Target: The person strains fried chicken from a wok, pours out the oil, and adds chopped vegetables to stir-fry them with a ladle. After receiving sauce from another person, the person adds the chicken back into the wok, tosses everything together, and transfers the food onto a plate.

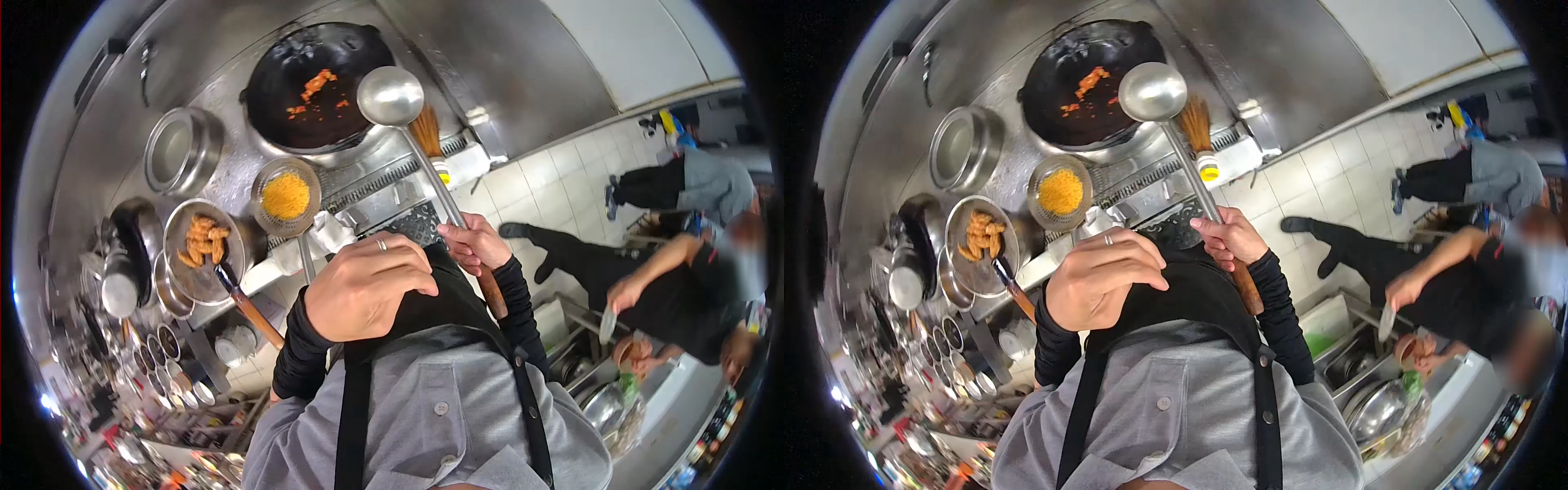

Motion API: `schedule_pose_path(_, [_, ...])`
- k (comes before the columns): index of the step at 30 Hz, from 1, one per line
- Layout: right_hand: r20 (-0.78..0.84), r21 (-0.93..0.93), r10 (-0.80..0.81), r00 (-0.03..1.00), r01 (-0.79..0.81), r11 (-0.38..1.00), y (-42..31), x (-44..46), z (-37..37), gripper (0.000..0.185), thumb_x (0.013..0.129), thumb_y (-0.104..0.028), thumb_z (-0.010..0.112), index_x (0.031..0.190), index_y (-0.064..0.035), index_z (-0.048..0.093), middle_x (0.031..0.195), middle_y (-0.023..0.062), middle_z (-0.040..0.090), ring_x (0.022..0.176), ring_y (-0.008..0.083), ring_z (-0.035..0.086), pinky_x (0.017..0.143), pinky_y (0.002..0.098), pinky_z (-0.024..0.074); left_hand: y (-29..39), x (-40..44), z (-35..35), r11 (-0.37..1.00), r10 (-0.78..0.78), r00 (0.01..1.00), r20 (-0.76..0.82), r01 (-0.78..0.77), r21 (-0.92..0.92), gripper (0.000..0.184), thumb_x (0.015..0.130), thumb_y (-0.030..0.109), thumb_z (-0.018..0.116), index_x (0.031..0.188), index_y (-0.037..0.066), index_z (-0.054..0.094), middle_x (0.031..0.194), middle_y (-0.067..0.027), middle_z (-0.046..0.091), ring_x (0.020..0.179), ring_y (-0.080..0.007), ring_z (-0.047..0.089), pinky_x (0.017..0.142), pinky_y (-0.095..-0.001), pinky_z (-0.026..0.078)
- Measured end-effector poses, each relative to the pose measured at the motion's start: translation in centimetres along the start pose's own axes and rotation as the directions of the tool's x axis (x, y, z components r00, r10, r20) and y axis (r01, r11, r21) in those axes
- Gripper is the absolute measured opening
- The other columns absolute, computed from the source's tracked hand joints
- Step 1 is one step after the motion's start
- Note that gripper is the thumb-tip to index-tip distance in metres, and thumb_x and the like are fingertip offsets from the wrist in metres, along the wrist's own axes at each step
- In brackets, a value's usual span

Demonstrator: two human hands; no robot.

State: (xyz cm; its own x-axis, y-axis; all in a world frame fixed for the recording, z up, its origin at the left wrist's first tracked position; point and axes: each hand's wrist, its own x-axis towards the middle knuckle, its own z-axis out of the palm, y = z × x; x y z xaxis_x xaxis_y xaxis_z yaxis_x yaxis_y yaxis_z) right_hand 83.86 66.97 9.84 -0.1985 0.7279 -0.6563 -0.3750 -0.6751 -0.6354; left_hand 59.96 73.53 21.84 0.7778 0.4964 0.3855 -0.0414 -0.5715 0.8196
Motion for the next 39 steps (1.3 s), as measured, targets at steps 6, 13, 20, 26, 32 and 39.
schedule_pose_path(6, [0.009,0.134,0.037,0.999,-0.038,0.99,2.7,-4.5,-2.4,0.021,0.098,-0.017,0.065,0.087,-0.0093,0.048,0.052,-0.0058,0.036,0.035,0.0035,0.033,0.028,0.0224,0.0283,-0.8,3.1,1.3,0.997,0.036,0.987,0.16,-0.024,-0.074,0.025,0.068,-0.016,0.059,0.086,-0.001,0.067,0.083,-0.0121,0.065,0.084,-0.0294,0.067,0.073,-0.0382,0.054])
schedule_pose_path(13, [-0.068,0.28,0.057,0.996,-0.036,0.959,5.9,-10.7,-1.3,0.024,0.098,-0.015,0.066,0.085,-0.011,0.045,0.05,-0.0058,0.038,0.033,0.0035,0.036,0.027,0.0229,0.0288,-2.2,6.1,3.0,0.977,0.042,0.898,0.438,0.055,-0.205,0.029,0.072,-0.019,0.052,0.091,-0.002,0.067,0.086,-0.0141,0.066,0.084,-0.03,0.066,0.075,-0.0364,0.052])
schedule_pose_path(20, [-0.356,0.329,0.012,0.935,0.113,0.937,8.0,-17.9,3.6,0.029,0.096,-0.013,0.066,0.081,-0.0084,0.042,0.049,-0.003,0.039,0.032,0.0071,0.041,0.028,0.0245,0.0327,-2.6,9.6,5.4,0.804,0.205,0.713,0.671,0.269,-0.531,0.03,0.073,-0.019,0.047,0.083,-0.002,0.069,0.087,-0.0134,0.07,0.09,-0.0277,0.068,0.082,-0.0348,0.052])
schedule_pose_path(26, [-0.476,0.607,-0.005,0.879,0.333,0.722,11.4,-22.2,8.1,0.03,0.098,-0.012,0.064,0.082,-0.0079,0.038,0.049,-0.0019,0.038,0.031,0.0063,0.037,0.025,0.025,0.0315,-3.2,11.8,8.3,0.714,0.349,0.452,0.821,0.439,-0.546,0.022,0.08,-0.012,0.052,0.086,-0.001,0.069,0.089,-0.012,0.07,0.09,-0.0245,0.068,0.083,-0.0326,0.051])
schedule_pose_path(32, [-0.606,0.674,0.007,0.795,0.509,0.535,15.2,-21.4,10.9,0.023,0.099,-0.009,0.061,0.084,-0.008,0.043,0.05,-0.0024,0.038,0.031,0.0065,0.036,0.024,0.0237,0.03,-2.0,12.0,11.1,0.77,0.284,0.426,0.859,0.433,-0.469,0.02,0.087,-0.009,0.052,0.095,-0.001,0.069,0.096,-0.0111,0.068,0.091,-0.0199,0.067,0.082,-0.0298,0.05])
schedule_pose_path(39, [-0.679,0.66,0.004,0.734,0.608,0.441,16.0,-22.6,10.4,0.024,0.1,-0.013,0.06,0.085,-0.0095,0.042,0.051,-0.0026,0.038,0.031,0.0064,0.035,0.025,0.0241,0.0303,-1.0,9.4,11.7,0.758,0.282,0.393,0.875,0.468,-0.454,0.021,0.088,-0.008,0.052,0.098,-0.001,0.069,0.098,-0.0114,0.069,0.093,-0.021,0.067,0.085,-0.0306,0.05])
